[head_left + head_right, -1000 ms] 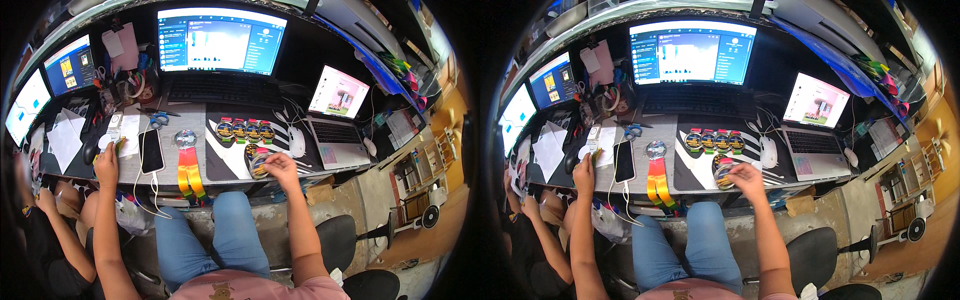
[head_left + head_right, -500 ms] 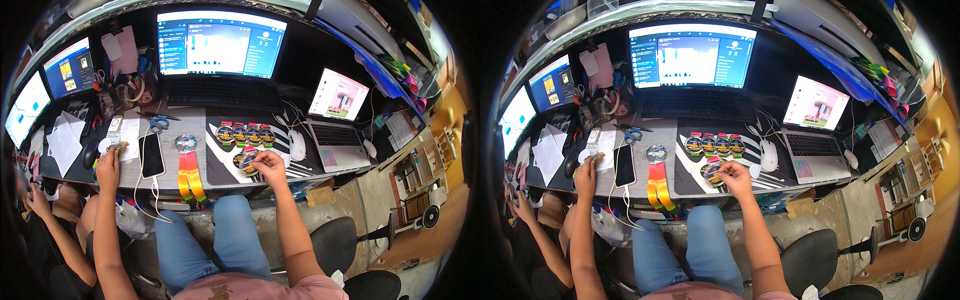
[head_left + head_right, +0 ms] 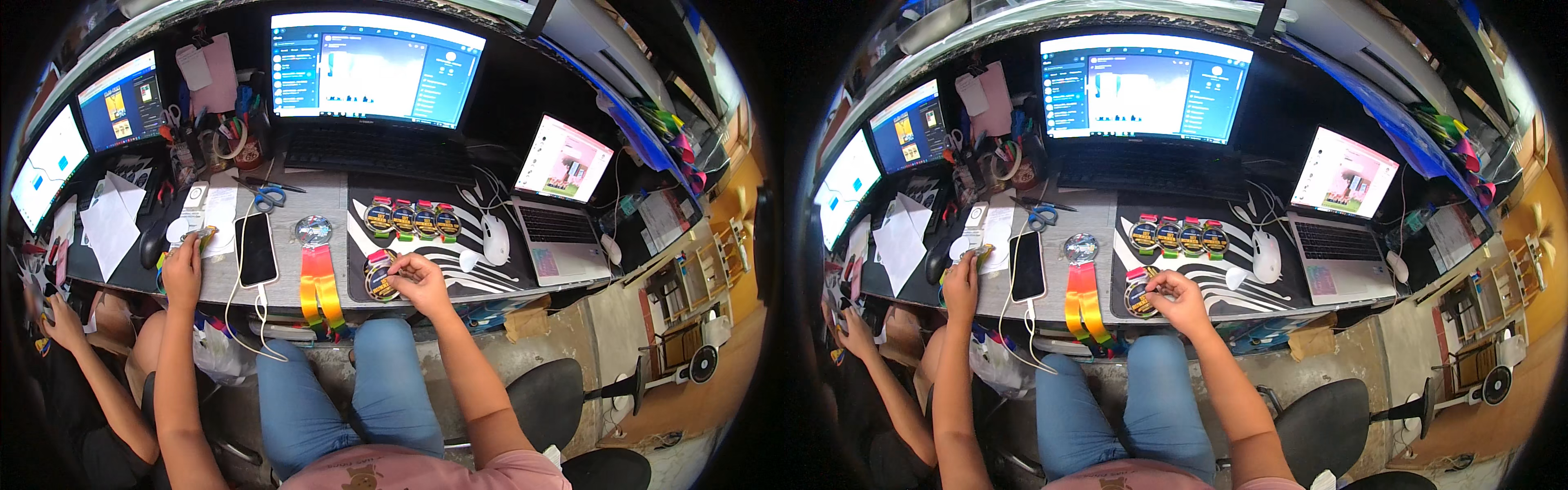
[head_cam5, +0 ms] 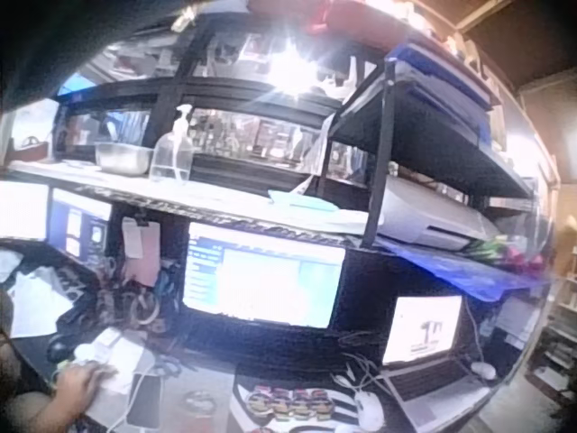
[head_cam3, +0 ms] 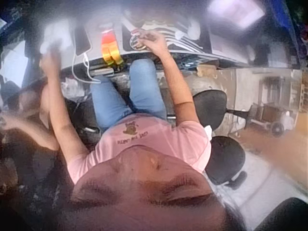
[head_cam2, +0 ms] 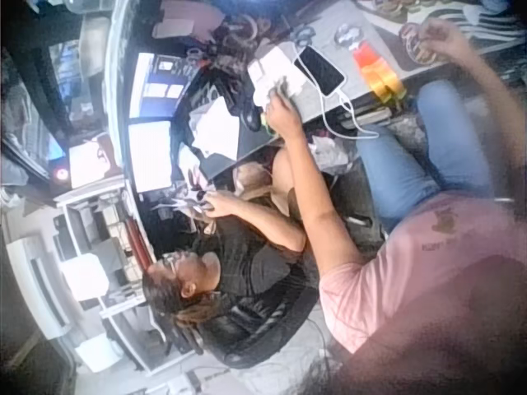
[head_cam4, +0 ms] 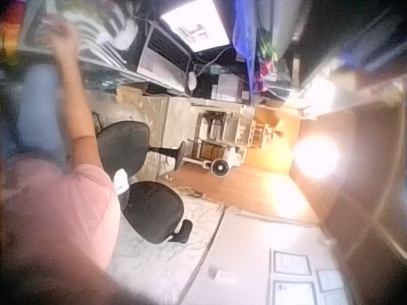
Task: The person sits at a desk and repeatedly picks up round medals and colorful ribbons. They thread the ribbon through the medal's loop, adjust the ribbon length, and place the assembled medal on the desk. This process is repeated for several medals.
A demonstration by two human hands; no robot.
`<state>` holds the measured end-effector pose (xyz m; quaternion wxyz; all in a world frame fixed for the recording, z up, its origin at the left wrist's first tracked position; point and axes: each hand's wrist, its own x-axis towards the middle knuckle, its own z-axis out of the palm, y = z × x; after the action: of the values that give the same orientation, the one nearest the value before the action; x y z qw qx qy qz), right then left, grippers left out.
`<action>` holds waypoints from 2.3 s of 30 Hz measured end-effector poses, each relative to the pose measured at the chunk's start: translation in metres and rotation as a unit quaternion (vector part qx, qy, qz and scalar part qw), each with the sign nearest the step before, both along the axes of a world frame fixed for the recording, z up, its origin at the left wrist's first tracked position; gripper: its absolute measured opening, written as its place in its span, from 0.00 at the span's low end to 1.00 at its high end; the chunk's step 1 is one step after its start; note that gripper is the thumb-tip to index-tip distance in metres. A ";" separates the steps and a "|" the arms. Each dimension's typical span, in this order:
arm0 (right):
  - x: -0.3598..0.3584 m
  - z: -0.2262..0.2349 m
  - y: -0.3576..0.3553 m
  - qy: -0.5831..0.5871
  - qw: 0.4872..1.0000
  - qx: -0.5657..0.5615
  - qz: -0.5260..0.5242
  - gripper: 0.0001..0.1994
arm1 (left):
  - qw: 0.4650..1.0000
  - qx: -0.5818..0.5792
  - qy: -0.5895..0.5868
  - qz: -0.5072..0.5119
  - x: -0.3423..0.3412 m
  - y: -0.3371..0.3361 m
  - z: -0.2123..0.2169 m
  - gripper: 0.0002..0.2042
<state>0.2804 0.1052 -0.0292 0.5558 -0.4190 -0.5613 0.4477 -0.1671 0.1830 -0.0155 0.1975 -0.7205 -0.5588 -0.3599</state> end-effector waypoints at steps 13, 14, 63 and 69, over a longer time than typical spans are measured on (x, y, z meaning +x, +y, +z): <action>-0.057 0.000 0.005 0.083 0.994 -0.064 -0.001 0.10 | 1.000 -0.005 -0.011 0.001 0.001 0.000 0.001 0.08; -0.058 0.000 0.007 0.084 0.994 -0.068 0.000 0.10 | 1.000 -0.005 -0.013 -0.007 0.001 0.000 0.000 0.08; 0.146 0.033 0.020 0.114 0.950 -0.084 -0.277 0.15 | 0.994 -0.042 -0.096 -0.016 -0.001 -0.002 0.003 0.09; 0.187 0.030 0.027 0.052 0.942 -0.085 -0.321 0.16 | 0.994 -0.034 -0.098 -0.018 0.003 -0.004 0.005 0.09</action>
<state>0.4679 0.1325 0.0005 0.6605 -0.5993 -0.3270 0.3125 -0.1642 0.1792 -0.0105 0.1105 -0.6982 -0.5740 -0.4133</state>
